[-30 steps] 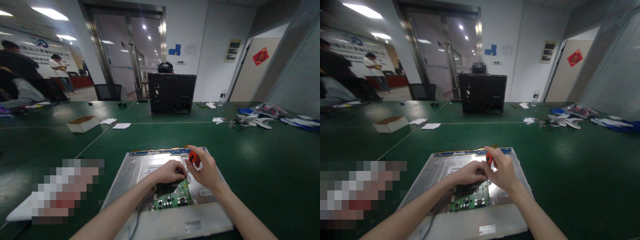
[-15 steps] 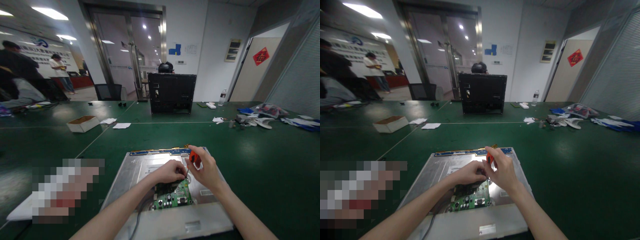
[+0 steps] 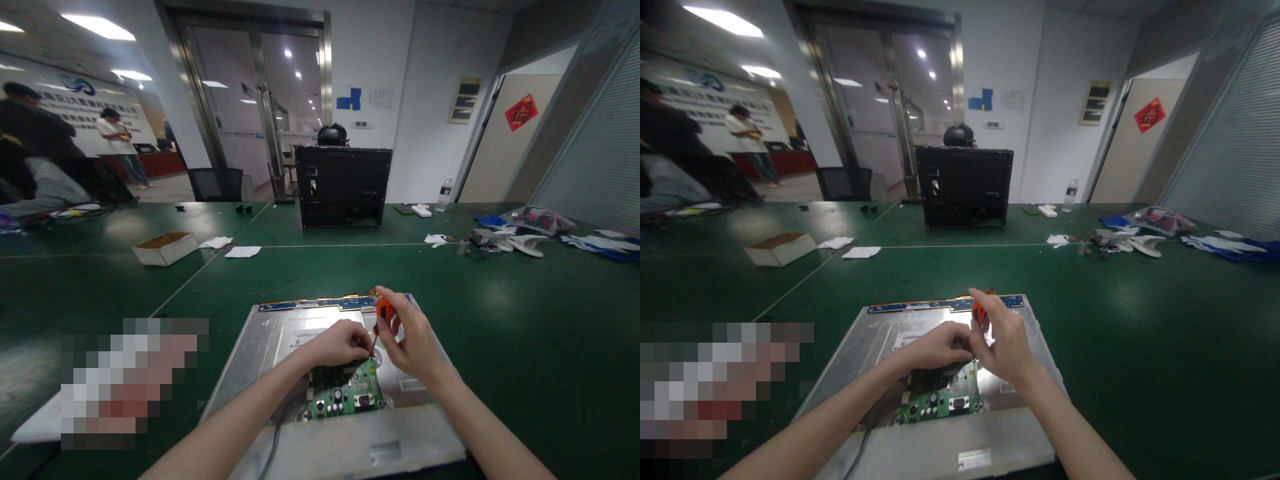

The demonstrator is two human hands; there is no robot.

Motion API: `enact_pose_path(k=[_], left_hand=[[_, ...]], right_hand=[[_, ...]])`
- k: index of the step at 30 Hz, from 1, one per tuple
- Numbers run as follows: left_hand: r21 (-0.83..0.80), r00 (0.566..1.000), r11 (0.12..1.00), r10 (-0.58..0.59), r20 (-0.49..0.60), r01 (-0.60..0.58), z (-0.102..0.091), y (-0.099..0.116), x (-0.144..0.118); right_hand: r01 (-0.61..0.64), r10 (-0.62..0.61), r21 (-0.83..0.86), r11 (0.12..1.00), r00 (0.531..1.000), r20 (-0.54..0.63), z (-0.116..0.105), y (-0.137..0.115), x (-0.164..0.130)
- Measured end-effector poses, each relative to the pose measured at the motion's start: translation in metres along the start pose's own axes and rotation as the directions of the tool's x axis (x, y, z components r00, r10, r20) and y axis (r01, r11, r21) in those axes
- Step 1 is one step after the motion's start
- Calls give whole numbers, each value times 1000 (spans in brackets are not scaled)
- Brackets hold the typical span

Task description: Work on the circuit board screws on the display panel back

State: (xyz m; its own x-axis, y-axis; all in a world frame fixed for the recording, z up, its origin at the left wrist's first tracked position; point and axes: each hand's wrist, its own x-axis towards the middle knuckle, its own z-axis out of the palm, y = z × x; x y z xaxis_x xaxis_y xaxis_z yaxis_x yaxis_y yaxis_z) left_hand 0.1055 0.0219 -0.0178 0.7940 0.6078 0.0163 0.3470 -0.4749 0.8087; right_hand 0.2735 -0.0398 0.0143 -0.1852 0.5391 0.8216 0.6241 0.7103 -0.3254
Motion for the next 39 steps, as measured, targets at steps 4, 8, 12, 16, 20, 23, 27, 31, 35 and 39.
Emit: enact_pose_path(k=[4, 8, 12, 16, 20, 23, 27, 31, 35, 39], left_hand=[[20, 1000, 1000, -1, -10, 1, 0, -1, 0], [26, 1000, 1000, -3, -12, 3, 1, -1, 0], [22, 1000, 1000, -13, 0, 13, 0, 1, 0], [8, 1000, 1000, -14, 4, 14, 0, 1, 1], [4, 1000, 1000, 1, -5, -1, 0, 0, 1], [0, 1000, 1000, 19, 0, -19, -1, -1, 1], [17, 1000, 1000, 17, 4, -17, -1, 0, 0], [22, 1000, 1000, 15, -2, -15, -1, 0, 0], [28, 1000, 1000, -1, -2, 1, 0, 0, 0], [23, 1000, 1000, -4, -1, 4, 0, 0, 1]], right_hand=[[-18, 18, 8, 1000, 1000, -19, 2, 2, -1], [2, -2, -1, 1000, 999, -46, 4, 3, -1], [23, -24, -23, 999, 998, -65, 4, 5, -1], [23, -24, -22, 999, 999, -46, 3, 4, 0], [3, -3, 7, 1000, 1000, -5, 1, 1, 0], [-14, 14, 2, 1000, 1000, -7, 1, 0, 0], [-23, 22, -23, 999, 999, -36, 2, 1, -1], [2, -3, -18, 1000, 998, -56, 4, 3, -1], [23, -25, -33, 999, 997, -71, 4, 5, 0], [23, -25, -37, 999, 998, -52, 3, 5, 0]])
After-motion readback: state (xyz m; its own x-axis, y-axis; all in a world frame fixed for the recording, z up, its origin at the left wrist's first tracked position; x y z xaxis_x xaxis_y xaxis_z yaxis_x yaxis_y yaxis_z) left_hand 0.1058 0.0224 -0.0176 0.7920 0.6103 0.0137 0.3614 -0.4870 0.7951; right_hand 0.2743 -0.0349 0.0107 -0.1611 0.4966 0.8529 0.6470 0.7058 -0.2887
